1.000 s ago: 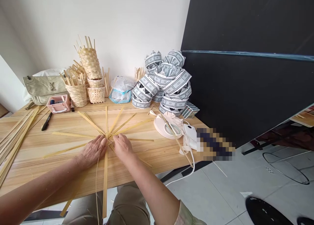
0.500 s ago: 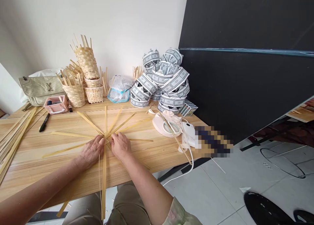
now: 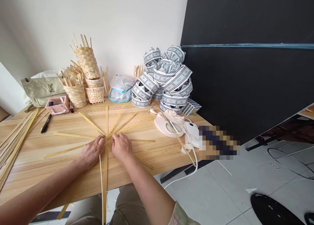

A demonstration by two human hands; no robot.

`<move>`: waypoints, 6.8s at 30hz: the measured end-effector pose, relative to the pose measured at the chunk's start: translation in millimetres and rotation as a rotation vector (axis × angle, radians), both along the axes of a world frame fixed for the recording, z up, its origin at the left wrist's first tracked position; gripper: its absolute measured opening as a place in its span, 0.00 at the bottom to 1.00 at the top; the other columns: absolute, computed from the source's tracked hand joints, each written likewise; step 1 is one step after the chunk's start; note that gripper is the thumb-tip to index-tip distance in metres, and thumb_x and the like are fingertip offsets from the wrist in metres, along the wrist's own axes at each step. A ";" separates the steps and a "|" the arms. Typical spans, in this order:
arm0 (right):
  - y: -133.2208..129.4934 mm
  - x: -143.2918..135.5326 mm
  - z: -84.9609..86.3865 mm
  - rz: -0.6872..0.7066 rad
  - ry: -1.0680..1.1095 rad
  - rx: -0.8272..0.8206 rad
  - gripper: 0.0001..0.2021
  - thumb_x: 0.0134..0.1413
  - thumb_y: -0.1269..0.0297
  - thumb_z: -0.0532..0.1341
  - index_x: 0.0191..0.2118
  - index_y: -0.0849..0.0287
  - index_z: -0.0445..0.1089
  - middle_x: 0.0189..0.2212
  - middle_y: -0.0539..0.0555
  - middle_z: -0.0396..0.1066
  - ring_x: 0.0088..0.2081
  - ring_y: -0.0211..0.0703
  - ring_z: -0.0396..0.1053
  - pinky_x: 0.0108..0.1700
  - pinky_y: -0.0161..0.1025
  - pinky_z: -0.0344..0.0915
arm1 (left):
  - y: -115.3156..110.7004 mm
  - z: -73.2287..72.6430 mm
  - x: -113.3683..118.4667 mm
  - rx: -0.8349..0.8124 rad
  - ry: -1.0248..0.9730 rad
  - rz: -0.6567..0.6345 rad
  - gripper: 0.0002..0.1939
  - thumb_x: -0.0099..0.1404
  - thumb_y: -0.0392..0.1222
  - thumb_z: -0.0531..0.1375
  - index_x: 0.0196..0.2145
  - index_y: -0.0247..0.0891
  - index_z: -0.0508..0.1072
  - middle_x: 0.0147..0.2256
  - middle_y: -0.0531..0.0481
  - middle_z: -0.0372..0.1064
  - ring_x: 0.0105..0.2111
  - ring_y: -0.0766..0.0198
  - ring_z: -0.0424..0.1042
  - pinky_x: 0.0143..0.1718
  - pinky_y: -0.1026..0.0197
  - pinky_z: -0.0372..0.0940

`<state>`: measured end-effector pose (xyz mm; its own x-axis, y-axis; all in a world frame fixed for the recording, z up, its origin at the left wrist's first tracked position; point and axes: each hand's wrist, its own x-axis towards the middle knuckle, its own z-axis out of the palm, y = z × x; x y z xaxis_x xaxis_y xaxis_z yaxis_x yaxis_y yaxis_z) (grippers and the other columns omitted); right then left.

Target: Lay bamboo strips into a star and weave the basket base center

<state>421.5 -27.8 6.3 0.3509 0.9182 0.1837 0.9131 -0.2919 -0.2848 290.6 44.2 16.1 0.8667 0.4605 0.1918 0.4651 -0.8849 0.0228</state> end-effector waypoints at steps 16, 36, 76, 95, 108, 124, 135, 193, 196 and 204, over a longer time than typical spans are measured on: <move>6.7 0.2 7.3 -0.021 -0.044 -0.077 0.09 0.53 0.59 0.51 0.38 0.55 0.63 0.35 0.53 0.66 0.36 0.42 0.64 0.33 0.37 0.56 | 8.8 -20.9 -3.5 0.050 -0.073 -0.041 0.10 0.60 0.28 0.45 0.36 0.37 0.61 0.45 0.43 0.62 0.51 0.58 0.59 0.48 0.57 0.59; -34.7 -15.7 32.8 0.062 -0.188 -0.057 0.05 0.53 0.69 0.53 0.34 0.56 0.65 0.36 0.54 0.65 0.40 0.44 0.61 0.38 0.39 0.55 | 0.0 1.2 -2.2 -0.122 -0.003 0.037 0.10 0.59 0.27 0.44 0.34 0.37 0.61 0.40 0.46 0.60 0.40 0.63 0.65 0.40 0.60 0.61; -66.8 -35.2 20.9 -0.101 0.030 -0.137 0.09 0.48 0.76 0.52 0.34 0.56 0.62 0.33 0.51 0.66 0.34 0.40 0.65 0.30 0.34 0.55 | 10.6 -13.3 -7.6 -0.204 -0.143 -0.103 0.13 0.58 0.26 0.45 0.38 0.39 0.61 0.40 0.47 0.58 0.43 0.60 0.62 0.44 0.59 0.60; -66.4 -25.4 15.0 -0.200 -0.041 -0.158 0.11 0.53 0.75 0.48 0.35 0.55 0.64 0.33 0.51 0.67 0.33 0.40 0.66 0.28 0.34 0.54 | 11.3 -16.3 -10.5 -0.131 -0.183 -0.144 0.17 0.56 0.26 0.48 0.41 0.40 0.64 0.44 0.46 0.56 0.47 0.58 0.59 0.47 0.56 0.60; -30.1 -26.1 14.9 0.137 0.287 0.154 0.13 0.47 0.78 0.53 0.38 0.58 0.64 0.37 0.52 0.67 0.39 0.38 0.63 0.41 0.34 0.59 | 10.6 -13.8 -9.1 -0.167 -0.177 -0.145 0.16 0.58 0.28 0.45 0.42 0.39 0.61 0.41 0.46 0.57 0.41 0.60 0.63 0.43 0.56 0.62; -15.4 -17.0 -4.6 0.010 0.691 0.324 0.08 0.47 0.75 0.52 0.31 0.59 0.66 0.29 0.49 0.67 0.29 0.34 0.65 0.34 0.32 0.62 | 8.5 -3.7 -11.4 -0.240 -0.144 -0.125 0.08 0.58 0.32 0.48 0.35 0.38 0.64 0.40 0.46 0.57 0.36 0.62 0.64 0.39 0.60 0.62; -64.8 -29.4 8.8 0.116 0.123 0.159 0.12 0.50 0.79 0.50 0.32 0.58 0.67 0.34 0.52 0.66 0.38 0.39 0.63 0.41 0.34 0.59 | 8.3 -3.8 -11.2 -0.231 -0.134 -0.128 0.10 0.61 0.32 0.44 0.36 0.38 0.62 0.40 0.47 0.57 0.38 0.62 0.63 0.41 0.60 0.61; -132.5 -57.6 14.9 -0.001 0.264 -0.036 0.14 0.45 0.80 0.51 0.35 0.54 0.65 0.33 0.50 0.66 0.34 0.39 0.67 0.33 0.34 0.62 | 6.3 9.5 -11.1 -0.343 -0.066 -0.091 0.10 0.59 0.36 0.52 0.41 0.39 0.61 0.42 0.46 0.58 0.41 0.59 0.65 0.43 0.58 0.61; -132.4 -61.7 12.6 0.013 0.307 -0.018 0.14 0.44 0.80 0.52 0.35 0.55 0.65 0.34 0.50 0.67 0.35 0.40 0.67 0.34 0.34 0.63 | 7.1 8.9 -11.8 -0.324 -0.070 -0.121 0.09 0.59 0.36 0.51 0.39 0.38 0.61 0.41 0.46 0.58 0.40 0.59 0.65 0.43 0.58 0.61; -136.8 -63.7 14.8 0.036 0.306 -0.028 0.15 0.44 0.80 0.51 0.37 0.55 0.65 0.35 0.51 0.67 0.37 0.41 0.67 0.37 0.36 0.64 | 9.5 6.9 -12.8 -0.300 -0.071 -0.158 0.10 0.58 0.36 0.52 0.40 0.37 0.61 0.42 0.44 0.57 0.40 0.58 0.64 0.43 0.58 0.61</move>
<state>357.8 -164.7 21.1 0.3532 0.9343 0.0491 0.7958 -0.2724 -0.5409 277.8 53.6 23.1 0.9211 0.3669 0.1307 0.3110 -0.8948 0.3203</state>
